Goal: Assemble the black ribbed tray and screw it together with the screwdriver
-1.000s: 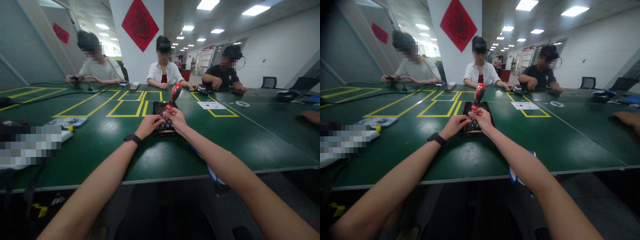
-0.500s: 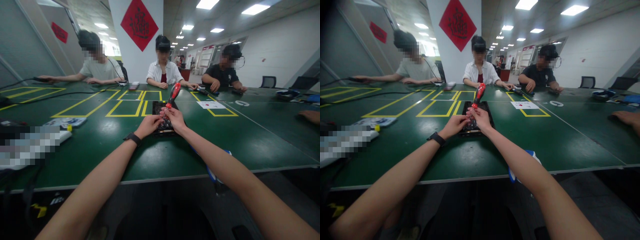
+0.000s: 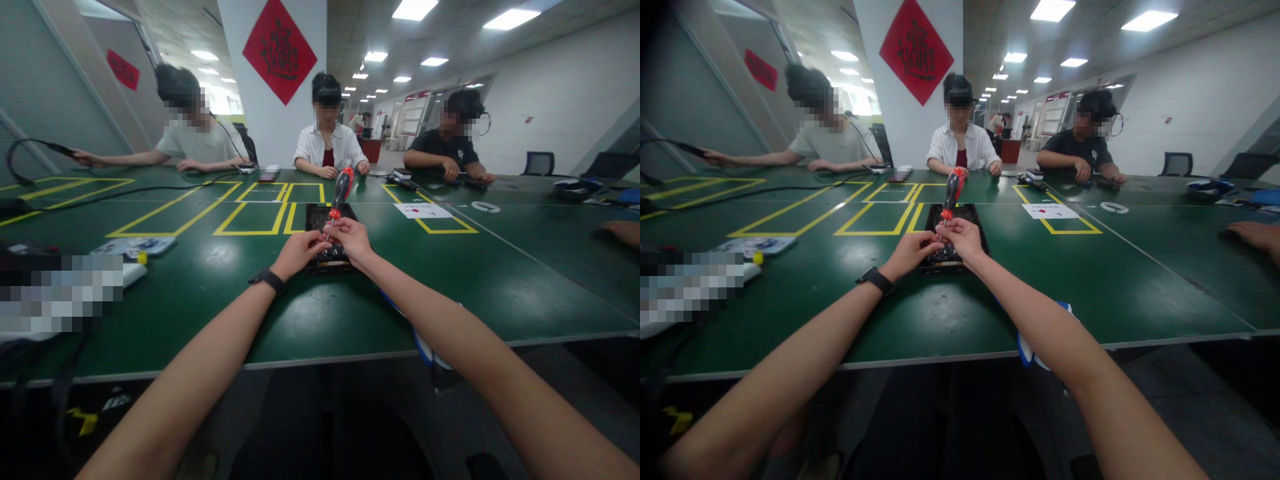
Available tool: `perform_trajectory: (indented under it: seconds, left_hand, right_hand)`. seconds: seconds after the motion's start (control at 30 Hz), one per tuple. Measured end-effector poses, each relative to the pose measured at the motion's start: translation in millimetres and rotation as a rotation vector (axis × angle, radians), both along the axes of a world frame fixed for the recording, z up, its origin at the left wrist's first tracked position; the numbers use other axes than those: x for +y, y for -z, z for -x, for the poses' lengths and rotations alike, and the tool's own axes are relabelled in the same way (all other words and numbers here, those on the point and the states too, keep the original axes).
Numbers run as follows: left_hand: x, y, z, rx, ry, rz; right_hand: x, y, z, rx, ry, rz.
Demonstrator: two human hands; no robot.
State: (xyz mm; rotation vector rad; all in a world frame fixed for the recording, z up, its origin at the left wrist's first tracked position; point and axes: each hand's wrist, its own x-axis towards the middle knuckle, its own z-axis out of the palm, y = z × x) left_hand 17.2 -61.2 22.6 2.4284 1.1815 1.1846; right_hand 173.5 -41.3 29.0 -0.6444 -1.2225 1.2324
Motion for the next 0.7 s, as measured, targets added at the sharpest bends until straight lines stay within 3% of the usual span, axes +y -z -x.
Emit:
perform_trajectory:
  seconds: [0.23, 0.4, 0.7]
  left_hand:
    - [-3.0, -3.3, -2.6, -0.048, 0.083, 0.108]
    - [-2.1, -4.9, -1.4, -0.021, 0.174, 0.152]
    - [0.5, -1.0, -0.7, -0.021, 0.097, 0.101]
  right_hand:
    - [-0.6, -0.4, 0.5, -0.07, 0.06, -0.06]
    - [-0.7, -1.4, 0.0, -0.099, 0.0, -0.038]
    - [-1.7, -1.7, -0.9, 0.009, -0.097, 0.025]
